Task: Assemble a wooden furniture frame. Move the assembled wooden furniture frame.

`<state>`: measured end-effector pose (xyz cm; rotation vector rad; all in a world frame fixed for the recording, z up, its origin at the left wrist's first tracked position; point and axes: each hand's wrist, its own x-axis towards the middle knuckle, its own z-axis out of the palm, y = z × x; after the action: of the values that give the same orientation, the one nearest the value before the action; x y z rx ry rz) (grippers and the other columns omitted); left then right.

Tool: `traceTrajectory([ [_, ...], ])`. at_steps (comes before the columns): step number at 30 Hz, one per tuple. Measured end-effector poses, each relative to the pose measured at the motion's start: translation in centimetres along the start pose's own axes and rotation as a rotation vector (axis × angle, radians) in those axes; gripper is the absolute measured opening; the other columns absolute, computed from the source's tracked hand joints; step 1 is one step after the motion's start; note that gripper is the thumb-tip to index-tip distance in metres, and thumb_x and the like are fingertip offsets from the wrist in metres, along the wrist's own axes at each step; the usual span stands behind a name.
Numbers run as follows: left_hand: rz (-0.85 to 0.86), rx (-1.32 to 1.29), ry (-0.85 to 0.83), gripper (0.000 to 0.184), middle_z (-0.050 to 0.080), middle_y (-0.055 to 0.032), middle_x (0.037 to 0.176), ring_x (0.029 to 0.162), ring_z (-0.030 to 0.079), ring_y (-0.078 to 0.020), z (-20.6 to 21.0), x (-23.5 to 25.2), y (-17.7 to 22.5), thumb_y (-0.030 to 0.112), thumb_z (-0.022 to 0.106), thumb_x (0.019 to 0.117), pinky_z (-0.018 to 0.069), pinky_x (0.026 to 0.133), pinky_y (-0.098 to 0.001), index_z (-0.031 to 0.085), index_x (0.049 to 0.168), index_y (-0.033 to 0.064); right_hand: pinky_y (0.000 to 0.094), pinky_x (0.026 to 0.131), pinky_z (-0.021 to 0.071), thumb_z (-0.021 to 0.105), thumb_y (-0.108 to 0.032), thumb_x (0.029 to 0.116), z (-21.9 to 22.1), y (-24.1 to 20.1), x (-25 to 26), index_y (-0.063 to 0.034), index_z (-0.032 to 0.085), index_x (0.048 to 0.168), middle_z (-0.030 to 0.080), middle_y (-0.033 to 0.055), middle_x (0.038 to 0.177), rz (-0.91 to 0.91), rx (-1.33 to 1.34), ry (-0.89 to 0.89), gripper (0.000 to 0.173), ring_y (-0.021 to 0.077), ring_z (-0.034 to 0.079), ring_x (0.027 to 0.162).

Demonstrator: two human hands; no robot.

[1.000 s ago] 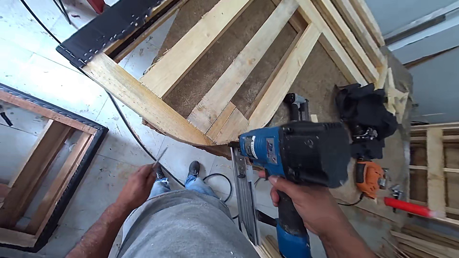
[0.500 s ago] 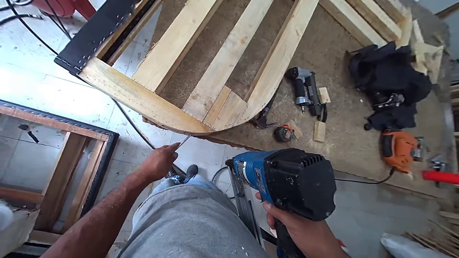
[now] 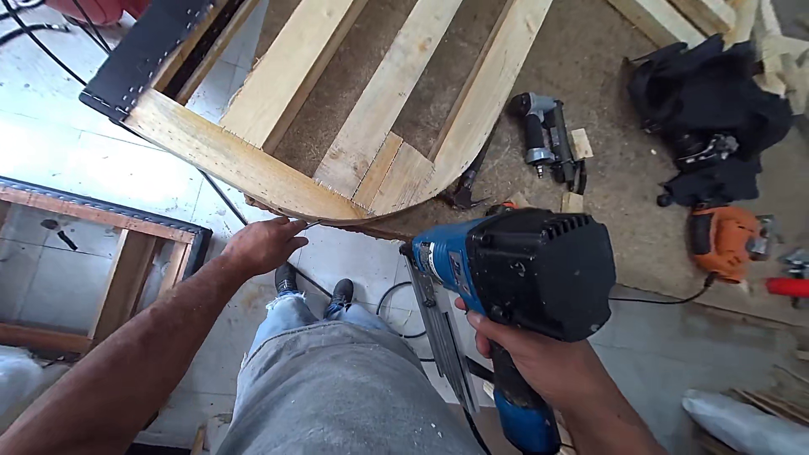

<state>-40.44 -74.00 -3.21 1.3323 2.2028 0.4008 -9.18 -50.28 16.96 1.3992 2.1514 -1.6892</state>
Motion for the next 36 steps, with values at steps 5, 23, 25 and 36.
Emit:
traceTrajectory([
  [5, 0.078, 0.031, 0.02, 0.041, 0.072, -0.0149, 0.11, 0.092, 0.074, -0.0333, 0.3, 0.5, -0.9, 0.039, 0.049, 0.1091, 0.06, 0.079, -0.0561, 0.065, 0.137, 0.0134, 0.0347, 0.06, 0.0607, 0.076, -0.014, 0.0886, 1.9, -2.8, 0.5, -0.0126, 0.074, 0.108, 0.073, 0.0154, 0.088, -0.072, 0.024, 0.011, 0.02, 0.0264, 0.068, 0.064],
  [23, 0.09, 0.01, -0.016, 0.039, 0.071, -0.0122, 0.105, 0.082, 0.074, -0.0313, 0.1, 0.4, -0.9, 0.041, 0.049, 0.1091, 0.0609, 0.068, -0.0519, 0.064, 0.135, 0.0166, 0.0354, 0.053, 0.0593, 0.068, -0.009, 0.0975, 7.2, -10.5, 2.7, -0.0079, 0.071, 0.111, 0.074, 0.0176, 0.104, 0.127, 0.128, 0.054, 0.014, 0.0273, 0.065, 0.057],
  [25, 0.094, 0.012, -0.014, 0.039, 0.071, -0.0113, 0.104, 0.08, 0.073, -0.0305, 0.1, 0.4, -1.0, 0.042, 0.048, 0.1092, 0.061, 0.067, -0.0512, 0.065, 0.135, 0.0173, 0.0353, 0.054, 0.0594, 0.068, -0.008, 0.0973, 7.4, -10.7, 2.8, -0.0079, 0.071, 0.111, 0.074, 0.0178, 0.104, 0.13, 0.109, 0.063, 0.014, 0.0275, 0.066, 0.058],
  [36, 0.095, -0.034, -0.038, 0.038, 0.071, -0.0123, 0.104, 0.078, 0.073, -0.032, 0.0, 0.3, -1.0, 0.041, 0.048, 0.1092, 0.0605, 0.065, -0.0525, 0.064, 0.135, 0.0171, 0.035, 0.054, 0.0594, 0.069, -0.011, 0.0982, 9.0, -12.7, 3.1, -0.0098, 0.072, 0.11, 0.075, 0.0149, 0.1, 0.185, -0.006, 0.092, 0.012, 0.0274, 0.067, 0.058],
])
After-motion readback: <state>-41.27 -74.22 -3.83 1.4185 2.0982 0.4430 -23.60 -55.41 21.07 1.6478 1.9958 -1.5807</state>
